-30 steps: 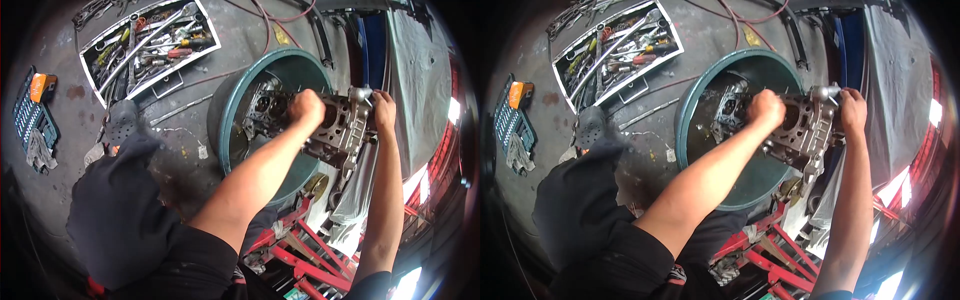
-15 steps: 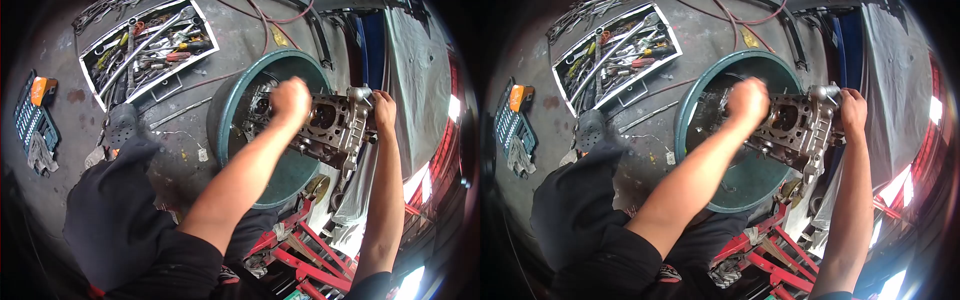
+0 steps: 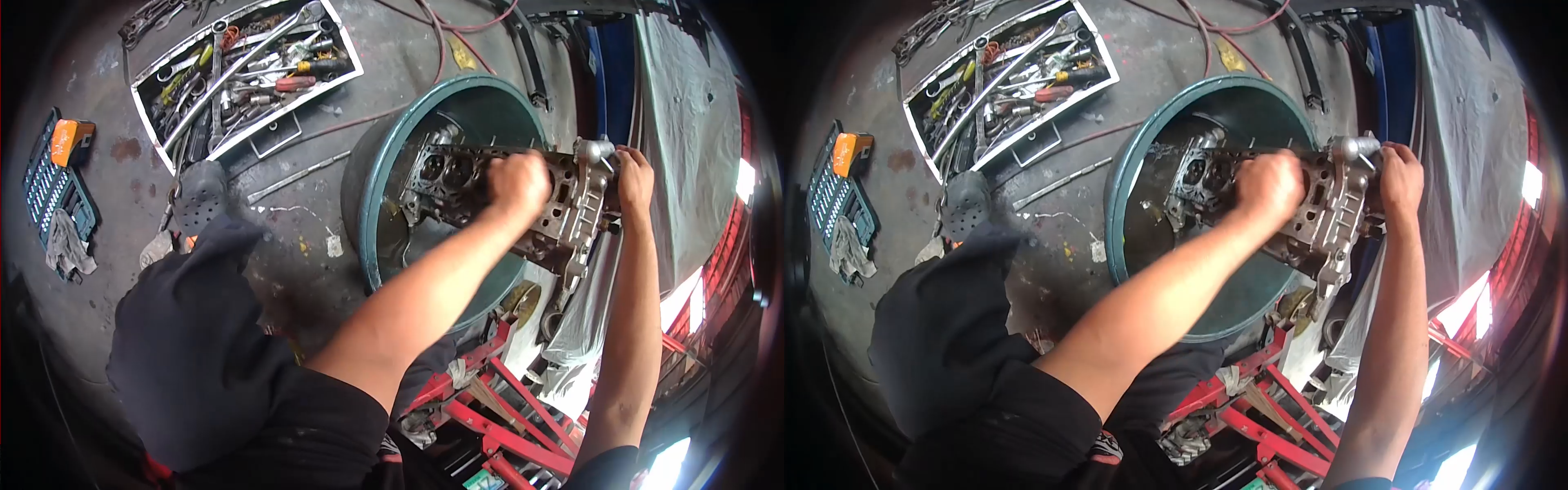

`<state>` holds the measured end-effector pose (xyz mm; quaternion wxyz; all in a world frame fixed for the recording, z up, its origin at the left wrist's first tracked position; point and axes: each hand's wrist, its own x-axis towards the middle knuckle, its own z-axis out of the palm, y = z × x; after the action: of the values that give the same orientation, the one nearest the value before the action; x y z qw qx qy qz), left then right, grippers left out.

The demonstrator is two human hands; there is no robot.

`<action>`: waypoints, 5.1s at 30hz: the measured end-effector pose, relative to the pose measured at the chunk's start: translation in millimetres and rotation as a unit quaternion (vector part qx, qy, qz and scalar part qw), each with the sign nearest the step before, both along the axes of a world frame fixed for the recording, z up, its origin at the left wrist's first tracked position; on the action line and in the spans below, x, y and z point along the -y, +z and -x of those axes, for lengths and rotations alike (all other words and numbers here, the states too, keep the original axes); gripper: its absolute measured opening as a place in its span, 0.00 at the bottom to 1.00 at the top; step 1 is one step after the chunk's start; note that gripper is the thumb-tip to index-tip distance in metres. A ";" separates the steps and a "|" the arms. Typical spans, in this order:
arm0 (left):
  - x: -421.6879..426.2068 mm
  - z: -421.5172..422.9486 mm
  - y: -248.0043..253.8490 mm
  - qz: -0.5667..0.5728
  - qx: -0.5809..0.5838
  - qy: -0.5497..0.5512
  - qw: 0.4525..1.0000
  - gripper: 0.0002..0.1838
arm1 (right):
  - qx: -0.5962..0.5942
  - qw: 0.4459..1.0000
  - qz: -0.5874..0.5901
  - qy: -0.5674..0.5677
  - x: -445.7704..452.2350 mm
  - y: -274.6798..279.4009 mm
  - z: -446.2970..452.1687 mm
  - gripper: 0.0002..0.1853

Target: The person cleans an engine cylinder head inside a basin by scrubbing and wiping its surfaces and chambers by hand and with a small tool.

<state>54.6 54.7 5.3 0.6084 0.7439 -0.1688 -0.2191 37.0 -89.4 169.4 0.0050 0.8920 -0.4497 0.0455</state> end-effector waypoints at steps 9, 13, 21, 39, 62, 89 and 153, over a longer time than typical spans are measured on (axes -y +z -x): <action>-21.8 -22.2 -2.0 0.012 -0.065 -0.071 0.995 0.09 | 0.017 1.000 0.002 0.006 -2.6 -1.2 0.4 0.18; -15.7 3.3 -10.0 0.013 0.027 -0.066 0.997 0.08 | 0.023 1.000 -0.005 0.001 -7.1 -3.7 -9.3 0.17; -38.2 -22.0 -73.1 0.025 0.152 0.131 0.979 0.10 | 0.072 0.996 -0.060 0.006 -5.2 -3.3 -1.2 0.19; 4.0 -46.6 -241.9 -0.442 0.069 -0.218 0.867 0.18 | 0.171 0.971 -0.154 -0.066 -17.5 -0.7 2.7 0.17; -51.2 -20.8 -60.2 0.083 -0.148 0.099 0.981 0.09 | 0.088 0.991 -0.087 -0.047 -6.3 -2.1 -3.4 0.12; -27.8 -15.1 -47.0 0.227 0.056 -0.153 0.960 0.29 | 0.097 0.988 -0.108 -0.052 -17.7 0.2 -5.3 0.11; -18.8 18.2 13.6 0.099 0.053 0.002 0.994 0.17 | 0.083 0.988 -0.123 -0.046 -7.2 -0.1 -3.2 0.12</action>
<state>36.4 73.5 18.9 0.6692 0.6912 -0.2207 -0.1603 40.2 -82.2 169.3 -0.1397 0.8575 -0.4911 0.0635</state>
